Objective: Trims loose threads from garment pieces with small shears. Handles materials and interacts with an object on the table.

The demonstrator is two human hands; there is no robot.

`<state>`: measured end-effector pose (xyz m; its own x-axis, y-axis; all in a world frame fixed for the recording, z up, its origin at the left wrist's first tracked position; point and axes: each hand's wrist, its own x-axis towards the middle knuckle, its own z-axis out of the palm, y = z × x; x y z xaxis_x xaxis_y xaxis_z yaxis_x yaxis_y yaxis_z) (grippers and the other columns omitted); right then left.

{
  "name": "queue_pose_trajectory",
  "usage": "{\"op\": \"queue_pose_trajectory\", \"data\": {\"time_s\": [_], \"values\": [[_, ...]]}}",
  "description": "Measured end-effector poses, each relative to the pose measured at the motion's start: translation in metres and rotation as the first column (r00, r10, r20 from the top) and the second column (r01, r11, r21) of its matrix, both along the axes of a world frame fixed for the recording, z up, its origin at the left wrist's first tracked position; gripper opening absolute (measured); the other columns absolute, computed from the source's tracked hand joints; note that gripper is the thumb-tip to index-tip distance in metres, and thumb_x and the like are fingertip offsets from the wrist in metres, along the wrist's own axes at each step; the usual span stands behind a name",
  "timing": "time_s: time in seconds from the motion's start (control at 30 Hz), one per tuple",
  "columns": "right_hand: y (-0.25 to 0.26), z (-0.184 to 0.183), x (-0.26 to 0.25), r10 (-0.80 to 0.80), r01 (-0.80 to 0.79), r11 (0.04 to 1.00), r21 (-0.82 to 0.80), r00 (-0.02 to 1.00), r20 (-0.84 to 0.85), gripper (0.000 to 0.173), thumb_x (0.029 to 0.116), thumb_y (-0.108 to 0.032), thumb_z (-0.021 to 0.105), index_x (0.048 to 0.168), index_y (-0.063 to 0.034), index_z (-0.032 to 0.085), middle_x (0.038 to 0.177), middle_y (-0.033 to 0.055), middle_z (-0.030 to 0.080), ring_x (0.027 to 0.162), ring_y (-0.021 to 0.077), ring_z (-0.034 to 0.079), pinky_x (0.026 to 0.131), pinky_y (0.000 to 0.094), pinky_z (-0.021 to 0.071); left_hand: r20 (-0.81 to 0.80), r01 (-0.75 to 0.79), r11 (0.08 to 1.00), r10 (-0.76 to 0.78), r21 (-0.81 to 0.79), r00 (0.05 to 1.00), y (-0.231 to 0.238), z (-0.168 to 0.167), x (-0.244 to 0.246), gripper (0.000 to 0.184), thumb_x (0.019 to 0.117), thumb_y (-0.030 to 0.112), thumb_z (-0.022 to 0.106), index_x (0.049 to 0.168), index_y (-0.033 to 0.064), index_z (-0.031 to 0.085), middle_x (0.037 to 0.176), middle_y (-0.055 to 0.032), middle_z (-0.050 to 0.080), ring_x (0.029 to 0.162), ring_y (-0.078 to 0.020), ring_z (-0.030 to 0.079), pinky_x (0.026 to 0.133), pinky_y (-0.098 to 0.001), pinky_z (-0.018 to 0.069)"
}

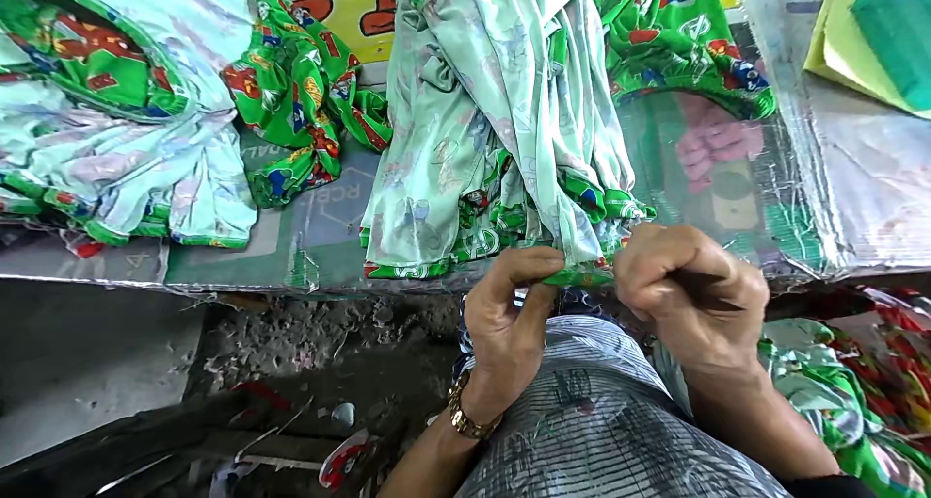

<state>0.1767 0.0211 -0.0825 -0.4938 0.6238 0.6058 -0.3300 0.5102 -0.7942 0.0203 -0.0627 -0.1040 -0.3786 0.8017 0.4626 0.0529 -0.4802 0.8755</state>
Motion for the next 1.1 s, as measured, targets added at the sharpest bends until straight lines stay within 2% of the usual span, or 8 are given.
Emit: {"op": "queue_pose_trajectory", "data": {"time_s": [0.07, 0.17, 0.27, 0.4, 0.73, 0.83, 0.97, 1.1], "values": [[-0.001, 0.003, 0.006, -0.027, 0.025, 0.999, 0.023, 0.994, 0.102, 0.015, 0.1021, -0.024, 0.064, 0.099, -0.0107, 0.057, 0.083, -0.0045, 0.056, 0.072, -0.0035, 0.054, 0.062, 0.0104, 0.0466, 0.139, 0.055, 0.998, -0.052, -0.015, 0.989, 0.000, 0.001, -0.001, 0.014, 0.0992, 0.010, 0.066, 0.111, 0.0143, 0.071, 0.109, 0.0009, 0.072, 0.101, -0.0077, 0.069, 0.089, -0.0258, 0.0589], [-0.006, 0.003, 0.008, -0.177, 0.128, 0.979, 0.162, 0.923, 0.341, 0.037, 0.0973, -0.036, 0.066, 0.121, -0.0119, 0.052, 0.098, -0.0037, 0.061, 0.082, -0.0024, 0.060, 0.067, 0.0141, 0.0526, 0.336, 0.135, 0.989, -0.107, -0.062, 0.936, -0.001, 0.004, -0.002, 0.013, 0.0984, 0.013, 0.068, 0.110, 0.0137, 0.073, 0.107, -0.0016, 0.072, 0.097, -0.0090, 0.070, 0.087, -0.0276, 0.0590], [-0.010, 0.000, 0.002, -0.273, 0.202, 0.948, 0.245, 0.911, 0.308, 0.027, 0.0969, -0.024, 0.068, 0.116, -0.0094, 0.055, 0.103, -0.0004, 0.063, 0.093, 0.0014, 0.063, 0.077, 0.0160, 0.0552, 0.484, 0.201, 0.977, -0.142, -0.072, 0.863, -0.002, 0.007, 0.000, 0.012, 0.0977, 0.015, 0.068, 0.109, 0.0121, 0.074, 0.106, -0.0032, 0.072, 0.098, -0.0103, 0.070, 0.089, -0.0298, 0.0589], [-0.009, -0.003, -0.007, -0.319, 0.247, 0.923, 0.295, 0.921, 0.225, 0.023, 0.0967, -0.020, 0.071, 0.111, -0.0069, 0.060, 0.103, 0.0019, 0.065, 0.095, 0.0035, 0.064, 0.080, 0.0163, 0.0548, 0.639, 0.285, 0.958, -0.194, -0.041, 0.744, -0.002, 0.009, 0.004, 0.014, 0.0963, 0.015, 0.070, 0.108, 0.0101, 0.075, 0.107, -0.0061, 0.073, 0.098, -0.0126, 0.071, 0.088, -0.0307, 0.0598], [-0.003, -0.006, -0.010, -0.229, 0.199, 0.960, 0.197, 0.963, 0.144, 0.013, 0.0951, -0.011, 0.072, 0.104, -0.0058, 0.064, 0.101, 0.0001, 0.066, 0.097, 0.0039, 0.065, 0.083, 0.0169, 0.0561, 0.724, 0.375, 0.927, -0.249, -0.013, 0.643, -0.001, 0.006, 0.007, 0.012, 0.0950, 0.014, 0.071, 0.106, 0.0112, 0.075, 0.108, -0.0060, 0.072, 0.101, -0.0143, 0.070, 0.093, -0.0340, 0.0587], [-0.002, -0.008, -0.009, -0.223, 0.199, 0.964, 0.175, 0.966, 0.131, 0.012, 0.0955, -0.011, 0.071, 0.103, -0.0065, 0.064, 0.099, -0.0008, 0.066, 0.094, 0.0030, 0.064, 0.081, 0.0165, 0.0561, 0.658, 0.346, 0.938, -0.243, -0.028, 0.713, -0.001, 0.007, 0.006, 0.012, 0.0958, 0.013, 0.070, 0.106, 0.0108, 0.075, 0.107, -0.0047, 0.072, 0.101, -0.0128, 0.069, 0.092, -0.0327, 0.0582], [-0.001, -0.009, -0.003, -0.164, 0.145, 0.980, 0.135, 0.976, 0.143, 0.022, 0.0937, -0.013, 0.074, 0.111, -0.0072, 0.061, 0.104, -0.0003, 0.065, 0.094, 0.0032, 0.065, 0.080, 0.0166, 0.0577, 0.253, 0.135, 0.988, -0.114, -0.068, 0.961, 0.000, 0.010, 0.001, 0.012, 0.0994, 0.011, 0.066, 0.109, 0.0128, 0.073, 0.108, 0.0000, 0.071, 0.101, -0.0078, 0.068, 0.089, -0.0254, 0.0580], [-0.001, -0.007, -0.002, -0.152, 0.131, 0.981, 0.142, 0.976, 0.154, 0.022, 0.0936, -0.014, 0.074, 0.110, -0.0063, 0.062, 0.103, 0.0002, 0.065, 0.094, 0.0029, 0.065, 0.080, 0.0163, 0.0574, -0.023, 0.052, 0.998, -0.053, -0.022, 0.998, -0.001, 0.009, -0.003, 0.012, 0.1012, 0.009, 0.062, 0.109, 0.0113, 0.071, 0.110, 0.0007, 0.069, 0.103, -0.0089, 0.067, 0.089, -0.0257, 0.0580]]}}
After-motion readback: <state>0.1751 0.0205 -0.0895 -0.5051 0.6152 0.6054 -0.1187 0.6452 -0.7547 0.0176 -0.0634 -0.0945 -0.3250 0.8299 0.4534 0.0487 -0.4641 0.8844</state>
